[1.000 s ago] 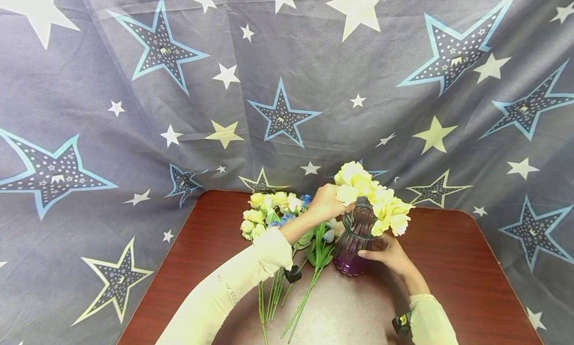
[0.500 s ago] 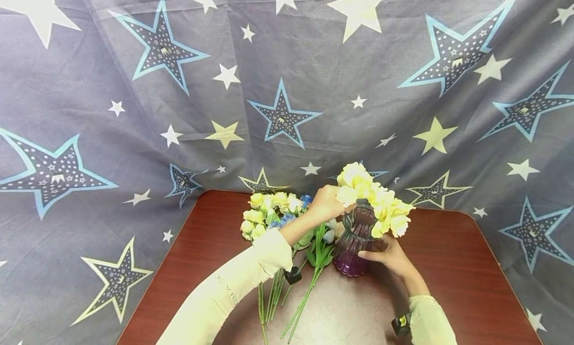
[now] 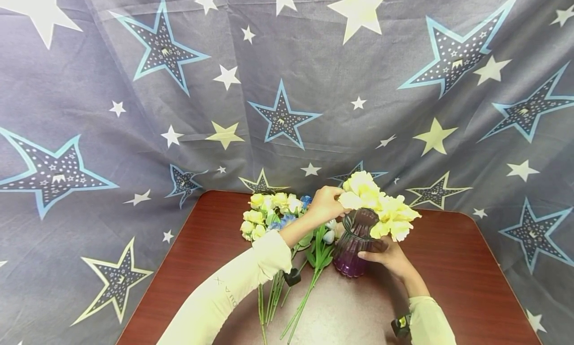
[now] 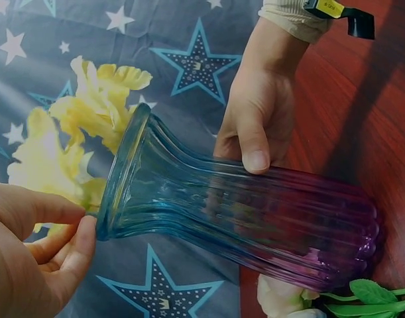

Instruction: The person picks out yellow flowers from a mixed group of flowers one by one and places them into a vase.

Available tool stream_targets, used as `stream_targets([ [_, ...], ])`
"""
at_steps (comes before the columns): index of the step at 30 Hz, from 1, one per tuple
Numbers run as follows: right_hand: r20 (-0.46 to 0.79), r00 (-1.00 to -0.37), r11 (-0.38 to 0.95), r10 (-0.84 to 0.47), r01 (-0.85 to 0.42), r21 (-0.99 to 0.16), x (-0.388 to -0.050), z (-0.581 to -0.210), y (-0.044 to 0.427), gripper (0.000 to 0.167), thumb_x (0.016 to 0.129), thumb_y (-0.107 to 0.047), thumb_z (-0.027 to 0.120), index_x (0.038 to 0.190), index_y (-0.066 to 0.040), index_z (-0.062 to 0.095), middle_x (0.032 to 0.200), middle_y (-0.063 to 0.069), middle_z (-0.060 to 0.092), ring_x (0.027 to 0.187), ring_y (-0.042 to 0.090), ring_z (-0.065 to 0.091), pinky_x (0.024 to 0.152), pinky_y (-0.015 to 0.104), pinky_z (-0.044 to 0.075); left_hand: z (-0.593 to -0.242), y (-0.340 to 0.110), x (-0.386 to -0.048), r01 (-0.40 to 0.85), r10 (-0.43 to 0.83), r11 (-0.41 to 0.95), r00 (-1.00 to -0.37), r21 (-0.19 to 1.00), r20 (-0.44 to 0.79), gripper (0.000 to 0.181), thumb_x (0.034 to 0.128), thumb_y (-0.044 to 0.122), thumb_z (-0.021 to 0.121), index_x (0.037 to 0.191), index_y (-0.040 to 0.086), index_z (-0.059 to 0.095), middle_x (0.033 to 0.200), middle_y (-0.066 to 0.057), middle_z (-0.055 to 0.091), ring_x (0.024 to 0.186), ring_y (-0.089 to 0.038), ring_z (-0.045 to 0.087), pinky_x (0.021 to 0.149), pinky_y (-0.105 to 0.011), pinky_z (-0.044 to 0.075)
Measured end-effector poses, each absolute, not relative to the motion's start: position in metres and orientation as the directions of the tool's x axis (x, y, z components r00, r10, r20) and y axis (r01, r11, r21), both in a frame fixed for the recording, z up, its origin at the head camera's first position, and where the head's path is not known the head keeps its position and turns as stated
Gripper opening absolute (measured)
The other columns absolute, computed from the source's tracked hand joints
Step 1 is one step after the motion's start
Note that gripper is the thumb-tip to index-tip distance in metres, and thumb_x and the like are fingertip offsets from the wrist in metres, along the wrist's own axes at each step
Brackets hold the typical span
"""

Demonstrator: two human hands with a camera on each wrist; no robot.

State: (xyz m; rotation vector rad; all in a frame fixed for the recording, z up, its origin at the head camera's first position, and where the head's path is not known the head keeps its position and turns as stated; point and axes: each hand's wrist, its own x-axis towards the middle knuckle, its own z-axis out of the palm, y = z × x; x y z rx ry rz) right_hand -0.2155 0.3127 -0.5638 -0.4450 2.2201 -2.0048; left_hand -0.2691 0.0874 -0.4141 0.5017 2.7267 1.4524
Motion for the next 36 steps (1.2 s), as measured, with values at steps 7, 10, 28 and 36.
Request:
stream_targets([
  [7,-0.011,-0.962,0.094,-0.272,-0.015,-0.995,-0.213,-0.5606,0.3122,0.04,0.086,0.004,0.075,0.121,-0.011,0.063,0.108,-0.016,0.073,0.102,-0.001,0.068,0.087,0.017,0.055,-0.4148,0.0853,-0.2673,0.246,0.292,0.445,-0.949,0.861,0.12,0.011,0.0825,0.001,0.074,0.092,0.004,0.079,0.075,-0.006,0.077,0.049,0.0,0.061,0.05,-0.015,0.049],
  [10,-0.056,-0.961,0.089,-0.272,0.033,-0.995,-0.2121,-0.5584,0.3113,0.036,0.086,0.002,0.075,0.115,-0.017,0.065,0.105,-0.015,0.074,0.101,-0.001,0.068,0.088,0.016,0.054,-0.4155,0.0856,-0.2675,0.249,0.294,0.452,-0.948,0.856,0.12,0.011,0.0827,0.001,0.074,0.091,0.006,0.079,0.073,-0.004,0.076,0.052,-0.006,0.066,0.05,-0.016,0.048],
  [28,-0.017,-0.946,0.076,-0.323,-0.008,-0.997,-0.2137,-0.5607,0.312,0.03,0.089,0.004,0.071,0.113,-0.013,0.069,0.104,-0.011,0.076,0.1,0.002,0.07,0.087,0.019,0.055,-0.4151,0.0842,-0.2675,0.178,0.306,0.381,-0.95,0.907,0.058,0.018,0.0983,0.009,0.062,0.103,0.002,0.078,0.086,-0.015,0.078,0.059,-0.012,0.072,0.055,-0.02,0.057],
  [36,-0.019,-0.946,0.073,-0.324,-0.004,-0.997,-0.2141,-0.5604,0.3124,0.031,0.089,0.004,0.071,0.114,-0.015,0.068,0.105,-0.012,0.076,0.102,0.002,0.069,0.089,0.017,0.054,-0.4154,0.0806,-0.2677,0.16,0.281,0.39,-0.959,0.907,0.048,0.026,0.1004,0.021,0.058,0.087,0.011,0.079,0.074,-0.001,0.073,0.07,-0.025,0.075,0.055,-0.02,0.051],
])
